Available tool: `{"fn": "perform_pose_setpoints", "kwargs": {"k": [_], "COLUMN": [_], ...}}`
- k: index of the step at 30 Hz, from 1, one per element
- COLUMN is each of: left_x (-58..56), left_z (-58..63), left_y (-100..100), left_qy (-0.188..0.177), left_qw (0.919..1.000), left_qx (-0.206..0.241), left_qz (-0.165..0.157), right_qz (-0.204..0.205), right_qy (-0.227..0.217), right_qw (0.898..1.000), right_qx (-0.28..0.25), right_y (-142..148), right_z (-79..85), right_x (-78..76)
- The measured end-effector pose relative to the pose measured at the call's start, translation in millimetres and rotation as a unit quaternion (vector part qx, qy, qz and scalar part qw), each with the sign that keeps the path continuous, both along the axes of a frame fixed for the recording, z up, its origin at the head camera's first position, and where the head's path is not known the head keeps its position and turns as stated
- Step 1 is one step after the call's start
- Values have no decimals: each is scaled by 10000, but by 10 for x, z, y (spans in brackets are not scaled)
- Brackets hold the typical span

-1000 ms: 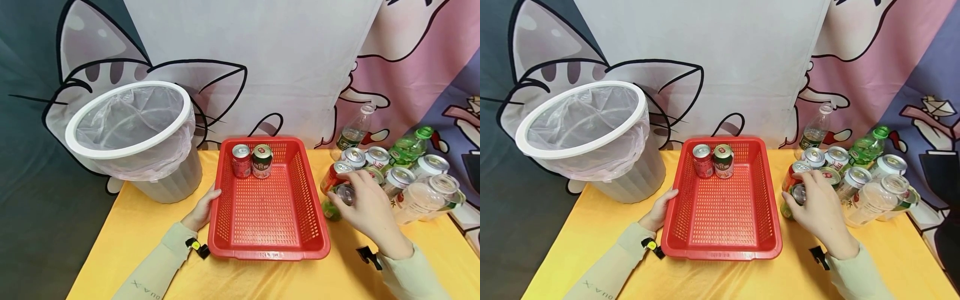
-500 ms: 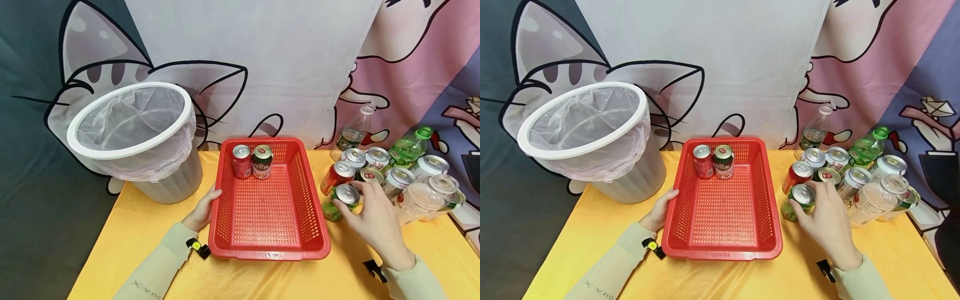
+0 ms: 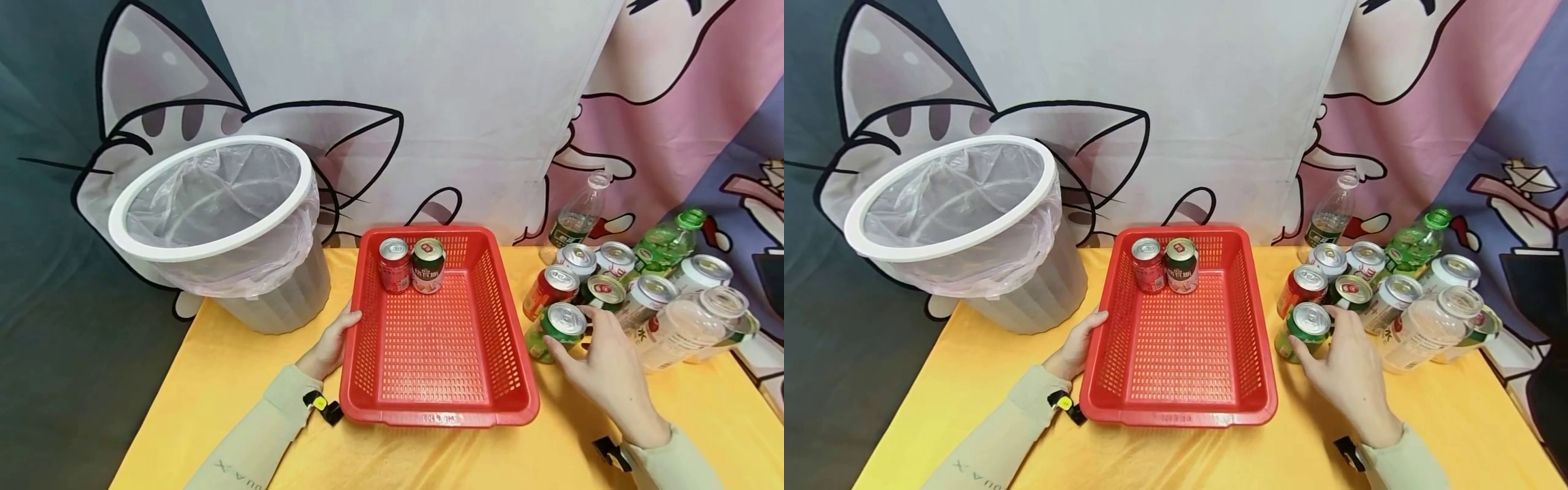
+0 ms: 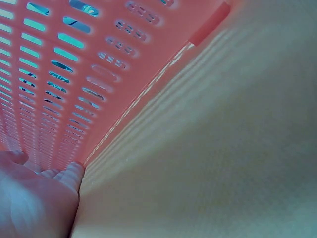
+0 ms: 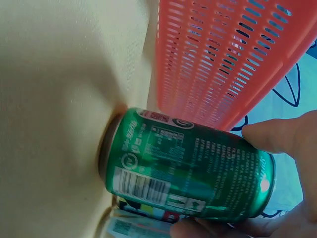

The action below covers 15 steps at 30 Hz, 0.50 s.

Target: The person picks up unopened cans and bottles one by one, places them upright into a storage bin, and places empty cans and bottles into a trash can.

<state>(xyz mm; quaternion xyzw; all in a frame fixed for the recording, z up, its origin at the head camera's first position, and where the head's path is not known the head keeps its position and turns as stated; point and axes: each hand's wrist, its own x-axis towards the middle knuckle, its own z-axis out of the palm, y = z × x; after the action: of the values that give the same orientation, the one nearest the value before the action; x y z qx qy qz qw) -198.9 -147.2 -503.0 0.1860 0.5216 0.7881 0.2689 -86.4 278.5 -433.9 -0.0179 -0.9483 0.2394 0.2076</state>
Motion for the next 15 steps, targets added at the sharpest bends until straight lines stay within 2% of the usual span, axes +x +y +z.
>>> {"fn": "perform_pose_setpoints", "kwargs": {"k": [6,15], "left_x": [0,5], "left_z": [3,9], "left_y": [0,2], "left_qy": [16,14], "left_qw": [10000,10000], "left_qx": [12,36], "left_qz": [-20,-16], "right_qz": [41,192], "right_qy": [33,368], "right_qw": [9997,9987], "right_qx": [-245,-300], "right_y": [4,-2], "right_z": [-41,-52], "right_x": [-14,-12]}}
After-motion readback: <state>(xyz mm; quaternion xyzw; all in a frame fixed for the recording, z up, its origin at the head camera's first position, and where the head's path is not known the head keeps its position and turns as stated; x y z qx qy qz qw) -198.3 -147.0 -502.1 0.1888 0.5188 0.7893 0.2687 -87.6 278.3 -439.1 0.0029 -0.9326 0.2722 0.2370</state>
